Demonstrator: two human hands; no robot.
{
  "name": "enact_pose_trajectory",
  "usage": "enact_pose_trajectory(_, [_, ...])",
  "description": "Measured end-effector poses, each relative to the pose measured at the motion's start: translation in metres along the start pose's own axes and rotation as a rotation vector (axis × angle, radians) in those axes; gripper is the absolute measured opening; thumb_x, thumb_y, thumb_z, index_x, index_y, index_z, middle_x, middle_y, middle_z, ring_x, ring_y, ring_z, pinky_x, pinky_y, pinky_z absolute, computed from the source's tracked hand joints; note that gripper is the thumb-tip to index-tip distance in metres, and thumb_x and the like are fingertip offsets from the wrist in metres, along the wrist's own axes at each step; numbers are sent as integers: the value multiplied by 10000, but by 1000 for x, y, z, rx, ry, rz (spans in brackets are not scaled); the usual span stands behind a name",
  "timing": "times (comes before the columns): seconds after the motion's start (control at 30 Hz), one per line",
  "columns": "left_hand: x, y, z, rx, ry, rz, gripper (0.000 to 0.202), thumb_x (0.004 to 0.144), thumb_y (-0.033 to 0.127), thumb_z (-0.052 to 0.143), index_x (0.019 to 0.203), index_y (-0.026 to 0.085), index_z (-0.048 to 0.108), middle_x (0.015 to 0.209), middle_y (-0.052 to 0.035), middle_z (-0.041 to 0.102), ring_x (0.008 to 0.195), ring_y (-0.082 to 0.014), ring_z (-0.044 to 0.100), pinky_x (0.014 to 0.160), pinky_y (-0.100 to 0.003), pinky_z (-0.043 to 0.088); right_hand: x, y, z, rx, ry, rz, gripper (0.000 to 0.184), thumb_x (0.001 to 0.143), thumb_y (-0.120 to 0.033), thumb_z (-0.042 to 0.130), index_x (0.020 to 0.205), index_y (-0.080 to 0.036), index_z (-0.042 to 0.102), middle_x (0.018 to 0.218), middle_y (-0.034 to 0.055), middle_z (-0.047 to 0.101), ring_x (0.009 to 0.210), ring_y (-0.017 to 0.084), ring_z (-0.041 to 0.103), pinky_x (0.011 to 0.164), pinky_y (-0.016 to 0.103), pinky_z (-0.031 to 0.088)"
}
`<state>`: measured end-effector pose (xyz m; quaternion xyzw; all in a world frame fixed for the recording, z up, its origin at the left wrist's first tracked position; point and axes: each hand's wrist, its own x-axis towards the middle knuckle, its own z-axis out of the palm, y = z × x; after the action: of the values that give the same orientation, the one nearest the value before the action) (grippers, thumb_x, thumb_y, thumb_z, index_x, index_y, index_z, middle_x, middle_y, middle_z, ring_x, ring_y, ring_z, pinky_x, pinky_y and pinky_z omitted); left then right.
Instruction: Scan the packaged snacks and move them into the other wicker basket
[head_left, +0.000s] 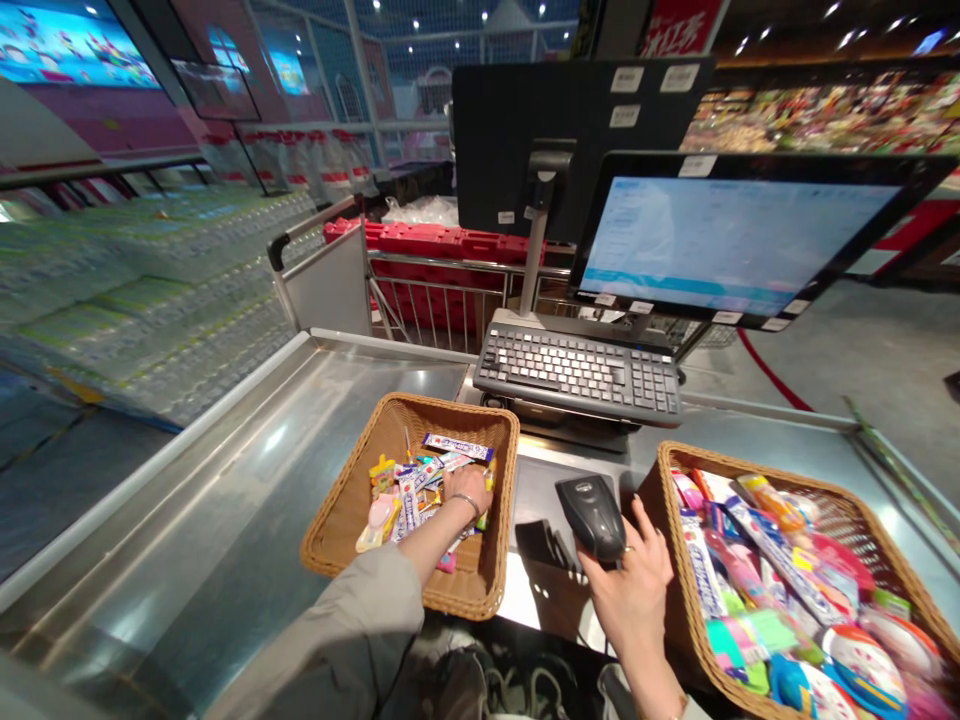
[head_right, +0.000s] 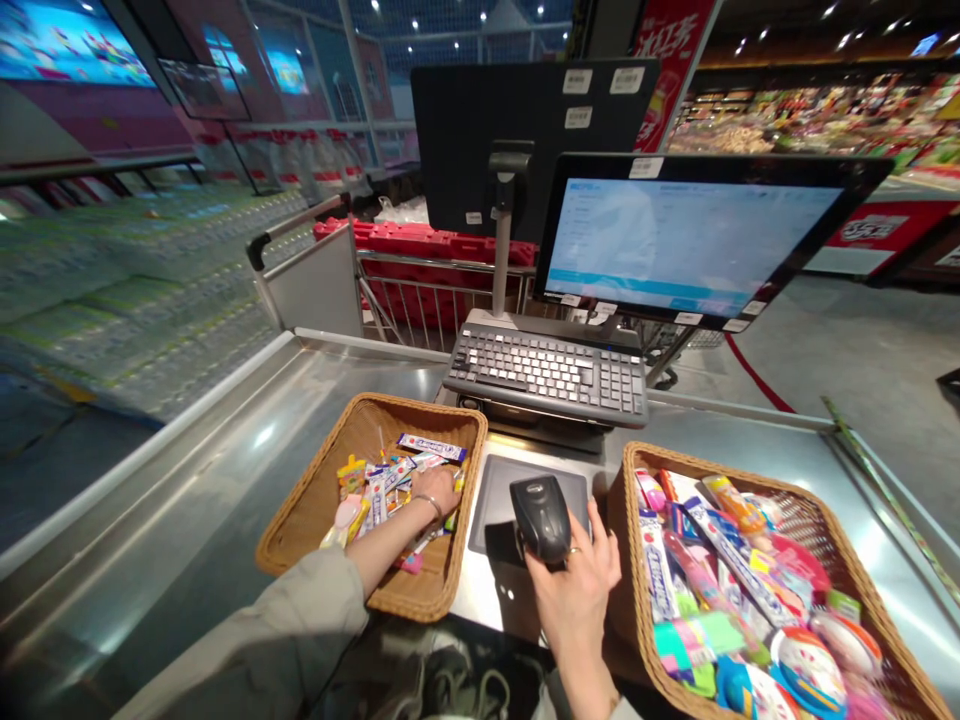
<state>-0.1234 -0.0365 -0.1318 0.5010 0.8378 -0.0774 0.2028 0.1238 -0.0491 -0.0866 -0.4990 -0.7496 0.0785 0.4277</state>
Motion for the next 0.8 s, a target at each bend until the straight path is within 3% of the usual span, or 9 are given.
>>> enact_pose_trajectory(0.17, [3, -2, -3, -61, -118, -27, 343, 913, 358, 584, 1205, 179, 569, 1219, -80, 590, 1047, -219, 606, 869, -412, 536, 0, -1, -1, -22, 16, -31, 429, 841, -546, 540, 1002, -164, 651, 1128, 152, 665, 1266, 336, 479, 1009, 567, 350])
enact_pose_trajectory(0.33, [1, -11, -17, -125, -181, -38, 345, 910, 370, 586, 1187, 165, 574, 1182, -84, 609, 1021, -211, 615, 873, -430, 529, 1, -5, -3, -12, 15, -38, 437, 846, -565, 527, 970, -165, 649, 1146, 156, 655, 1269, 332, 479, 1001, 551, 368])
enact_pose_trajectory(0.5, [-8, -31, -29, -216, -75, 3, 338, 719, 378, 727, 1027, 283, 626, 939, 18, 707, 943, -230, 644, 903, -411, 453, 1, -8, -2, -19, 20, -46, 439, 843, -582, 523, 961, -177, 646, 1167, 151, 648, 1253, 335, 492, 1021, 575, 337])
enact_pose_trajectory(0.63, [-16, -57, -31, -276, 2, 41, 324, 629, 358, 745, 918, 249, 649, 880, 19, 717, 885, -225, 652, 801, -326, 458, 1, -10, -1, 6, 25, -61, 414, 840, -545, 546, 969, -165, 649, 1131, 153, 663, 1258, 337, 489, 1015, 563, 347])
enact_pose_trajectory(0.7, [-19, -71, -30, -314, 21, 60, 295, 634, 366, 737, 887, 235, 660, 864, 21, 721, 843, -202, 657, 751, -285, 461, 1, -11, 0, 30, 27, -71, 370, 837, -504, 565, 961, -167, 652, 1104, 145, 673, 1265, 331, 484, 1020, 555, 347])
enact_pose_trajectory(0.8, [-23, -87, -27, -365, 43, 84, 225, 753, 391, 631, 884, 211, 669, 853, 18, 728, 779, -154, 662, 685, -234, 462, 0, -13, 1, 52, 23, -81, 359, 830, -477, 577, 987, -162, 647, 1087, 143, 677, 1273, 331, 477, 1025, 559, 343])
